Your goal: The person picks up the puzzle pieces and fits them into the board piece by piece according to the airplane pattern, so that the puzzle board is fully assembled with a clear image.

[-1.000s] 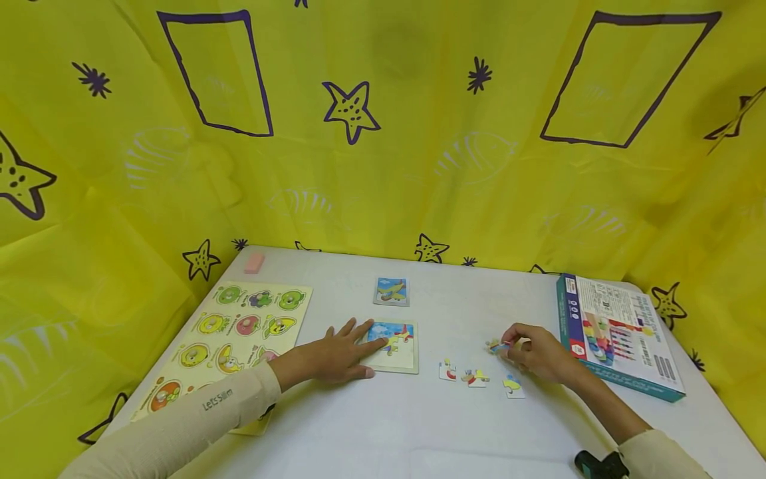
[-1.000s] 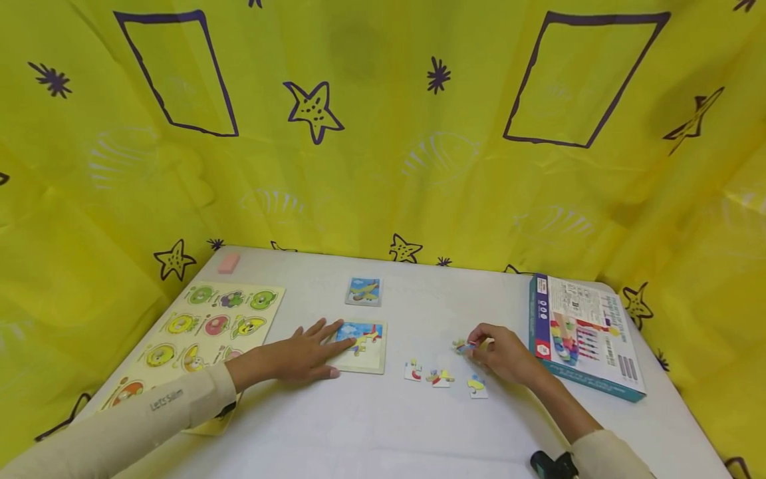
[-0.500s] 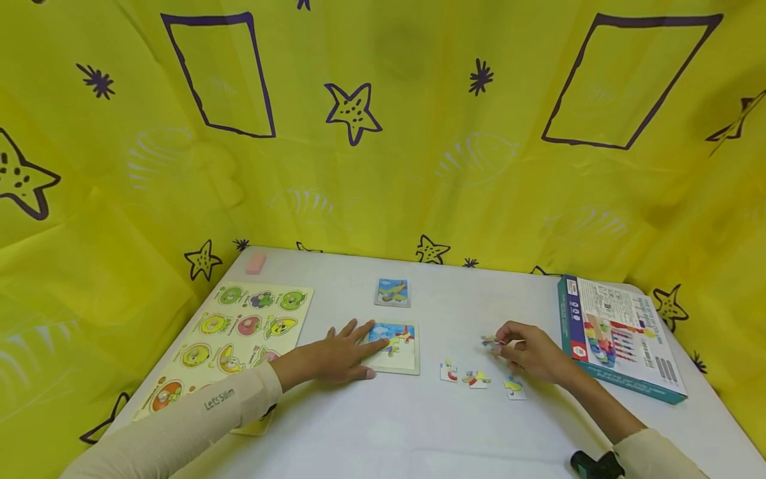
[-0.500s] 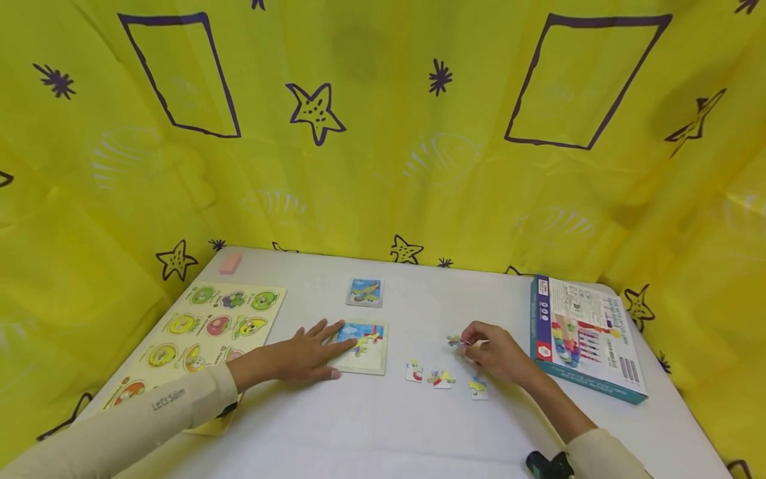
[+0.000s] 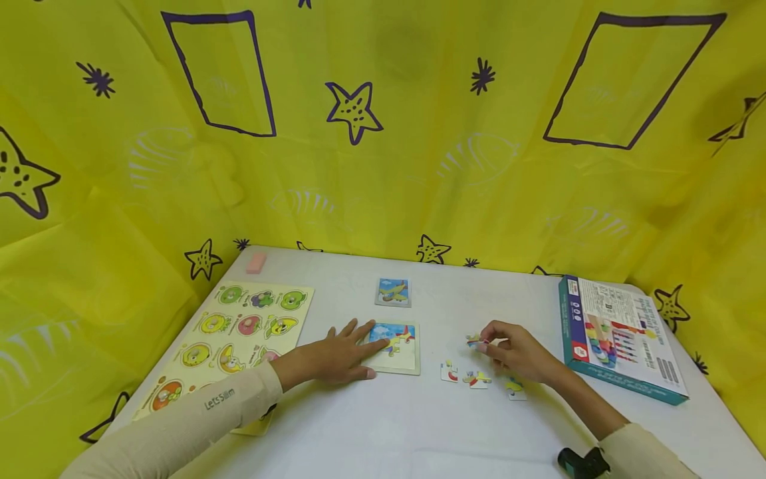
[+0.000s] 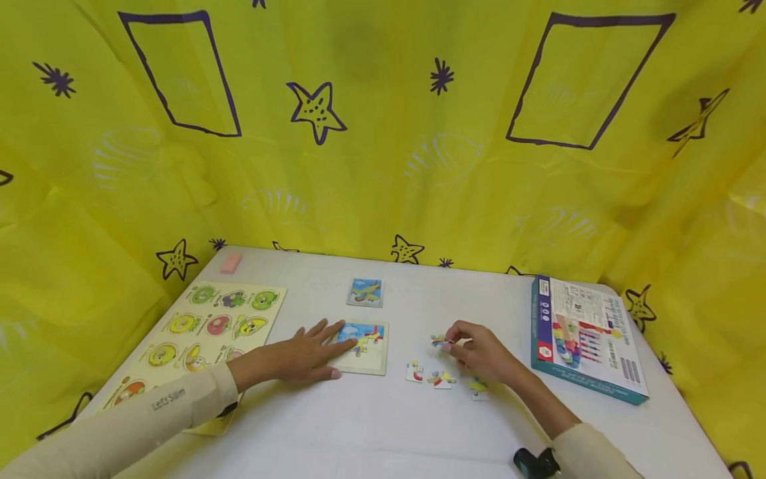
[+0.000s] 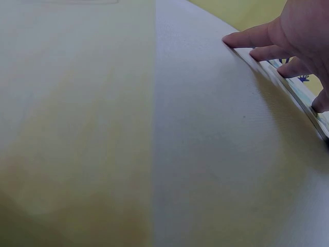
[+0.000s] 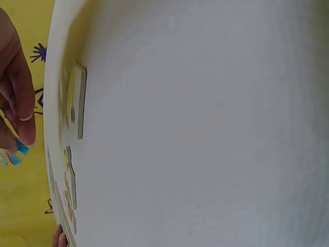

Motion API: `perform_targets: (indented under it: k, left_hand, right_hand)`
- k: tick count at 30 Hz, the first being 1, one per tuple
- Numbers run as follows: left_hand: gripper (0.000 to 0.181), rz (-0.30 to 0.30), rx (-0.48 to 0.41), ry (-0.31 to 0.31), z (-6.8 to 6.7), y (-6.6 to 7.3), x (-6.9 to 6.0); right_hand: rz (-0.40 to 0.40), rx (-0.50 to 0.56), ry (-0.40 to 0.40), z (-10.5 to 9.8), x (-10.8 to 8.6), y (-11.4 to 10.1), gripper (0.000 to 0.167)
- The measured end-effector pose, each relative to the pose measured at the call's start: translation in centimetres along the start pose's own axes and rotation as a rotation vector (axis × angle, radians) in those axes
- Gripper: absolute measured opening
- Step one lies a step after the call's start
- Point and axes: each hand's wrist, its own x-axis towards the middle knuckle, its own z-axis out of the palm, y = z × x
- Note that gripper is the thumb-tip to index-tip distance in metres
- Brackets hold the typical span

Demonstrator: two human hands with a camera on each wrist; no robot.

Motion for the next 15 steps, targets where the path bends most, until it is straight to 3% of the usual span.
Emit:
perform_targets:
  k: [15]
  left_hand:
    - [0.064,0.004,0.007,-0.003,0.1,-0.1,0.1]
  right_hand:
    - [-0.032,0.012,-0.027,1.9,1.3,-0.8,0.029]
